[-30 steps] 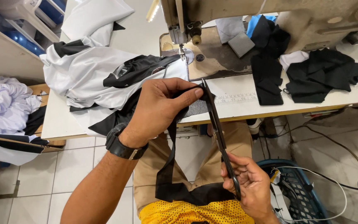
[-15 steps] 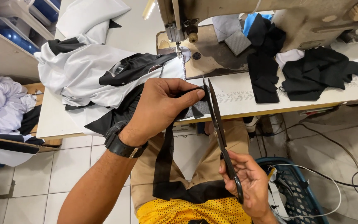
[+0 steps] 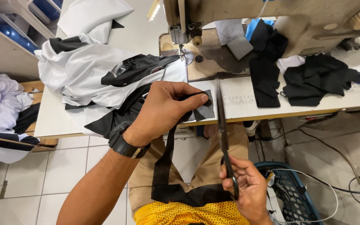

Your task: A person is sewing a black fabric trim onto a jersey garment using an industrial sewing machine and trimming the excess with scissors.

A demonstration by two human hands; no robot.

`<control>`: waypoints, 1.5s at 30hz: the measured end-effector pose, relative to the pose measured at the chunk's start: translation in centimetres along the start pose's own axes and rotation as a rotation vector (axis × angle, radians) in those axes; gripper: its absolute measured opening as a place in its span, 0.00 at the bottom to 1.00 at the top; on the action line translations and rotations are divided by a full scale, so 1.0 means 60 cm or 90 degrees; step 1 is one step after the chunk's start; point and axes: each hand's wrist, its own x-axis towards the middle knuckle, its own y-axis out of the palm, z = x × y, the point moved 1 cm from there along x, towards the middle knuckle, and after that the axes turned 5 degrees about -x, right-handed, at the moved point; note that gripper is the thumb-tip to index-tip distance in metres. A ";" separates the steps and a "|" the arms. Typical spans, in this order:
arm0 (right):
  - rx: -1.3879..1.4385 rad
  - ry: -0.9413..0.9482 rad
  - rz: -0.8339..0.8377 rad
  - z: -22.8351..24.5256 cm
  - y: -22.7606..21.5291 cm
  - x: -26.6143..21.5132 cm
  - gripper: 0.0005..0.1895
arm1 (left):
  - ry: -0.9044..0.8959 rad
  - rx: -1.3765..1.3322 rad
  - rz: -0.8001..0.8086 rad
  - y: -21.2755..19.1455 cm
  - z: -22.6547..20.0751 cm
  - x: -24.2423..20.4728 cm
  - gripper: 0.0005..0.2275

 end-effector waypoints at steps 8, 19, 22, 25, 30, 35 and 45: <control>-0.474 0.148 -0.171 0.184 -0.022 0.122 0.30 | 0.077 0.036 0.019 -0.030 0.005 -0.050 0.08; -1.012 -0.378 -0.022 0.089 -0.233 0.381 0.17 | 0.245 0.071 -0.150 -0.114 -0.024 -0.148 0.05; -1.083 -0.301 0.004 0.102 -0.229 0.379 0.18 | 0.265 0.064 -0.131 -0.128 -0.050 -0.138 0.08; -1.337 -0.288 -0.070 0.110 -0.203 0.350 0.17 | 0.279 0.010 -0.135 -0.125 -0.050 -0.131 0.09; -0.357 0.082 0.187 0.165 0.115 0.234 0.37 | 0.276 -0.075 -0.101 -0.119 -0.074 -0.140 0.08; -0.018 0.124 0.365 0.121 0.228 0.187 0.17 | 0.349 0.027 -0.181 -0.166 -0.086 -0.155 0.12; 0.048 0.231 0.314 0.161 0.082 0.252 0.13 | 0.475 0.309 -0.168 -0.248 -0.045 -0.145 0.17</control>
